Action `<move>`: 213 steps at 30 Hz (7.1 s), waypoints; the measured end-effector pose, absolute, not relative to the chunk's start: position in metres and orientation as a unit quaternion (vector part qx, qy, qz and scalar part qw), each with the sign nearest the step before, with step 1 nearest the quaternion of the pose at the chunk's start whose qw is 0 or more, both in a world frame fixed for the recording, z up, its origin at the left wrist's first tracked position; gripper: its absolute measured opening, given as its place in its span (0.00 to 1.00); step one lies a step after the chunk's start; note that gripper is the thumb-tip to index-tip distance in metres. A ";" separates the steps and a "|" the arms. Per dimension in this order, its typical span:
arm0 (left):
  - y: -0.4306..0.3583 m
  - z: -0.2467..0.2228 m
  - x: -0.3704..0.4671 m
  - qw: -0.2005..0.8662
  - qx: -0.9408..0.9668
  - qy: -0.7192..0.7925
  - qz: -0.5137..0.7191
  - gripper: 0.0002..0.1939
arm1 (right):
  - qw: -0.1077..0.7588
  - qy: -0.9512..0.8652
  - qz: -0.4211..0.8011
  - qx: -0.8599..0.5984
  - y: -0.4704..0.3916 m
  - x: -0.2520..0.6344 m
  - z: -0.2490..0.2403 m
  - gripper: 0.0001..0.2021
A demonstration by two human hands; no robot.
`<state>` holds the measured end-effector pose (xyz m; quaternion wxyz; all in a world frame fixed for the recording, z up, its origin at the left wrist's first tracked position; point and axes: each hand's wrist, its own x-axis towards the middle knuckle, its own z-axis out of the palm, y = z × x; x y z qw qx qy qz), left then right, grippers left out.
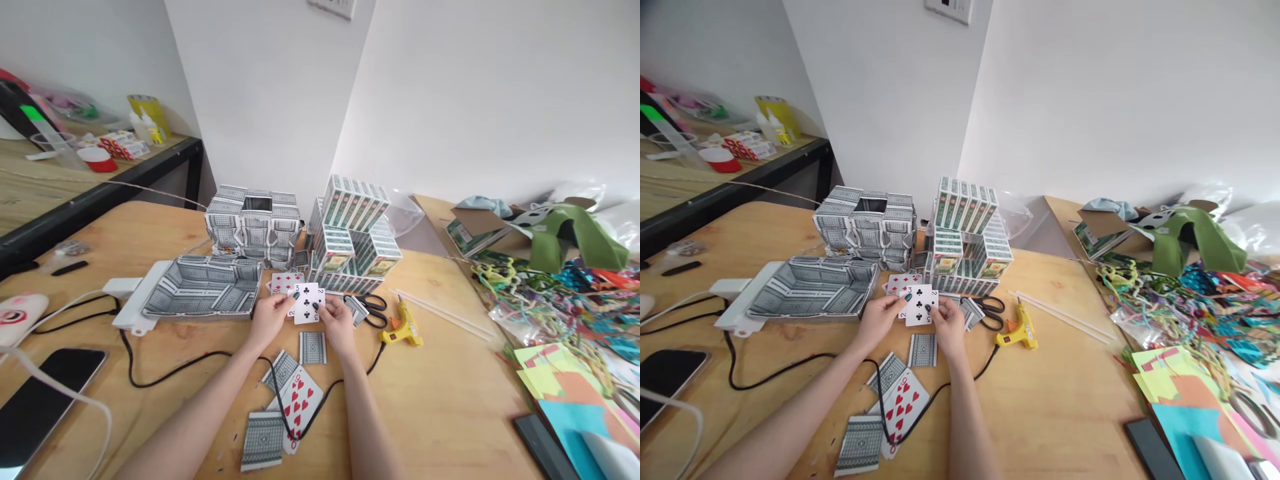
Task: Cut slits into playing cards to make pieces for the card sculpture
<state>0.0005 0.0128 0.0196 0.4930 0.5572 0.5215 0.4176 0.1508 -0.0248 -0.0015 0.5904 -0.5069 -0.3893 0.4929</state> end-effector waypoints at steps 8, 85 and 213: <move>0.015 0.011 0.000 0.499 0.564 0.503 0.424 0.12 | 0.582 -0.385 0.479 -0.533 -0.026 0.148 0.003 0.14; 0.014 0.017 -0.005 0.678 0.490 0.425 0.347 0.20 | 0.580 -0.369 0.424 -0.589 -0.028 0.147 0.001 0.10; 0.005 0.009 -0.002 0.384 0.694 0.449 0.411 0.08 | 0.554 -0.469 0.305 -0.616 -0.030 0.138 -0.003 0.10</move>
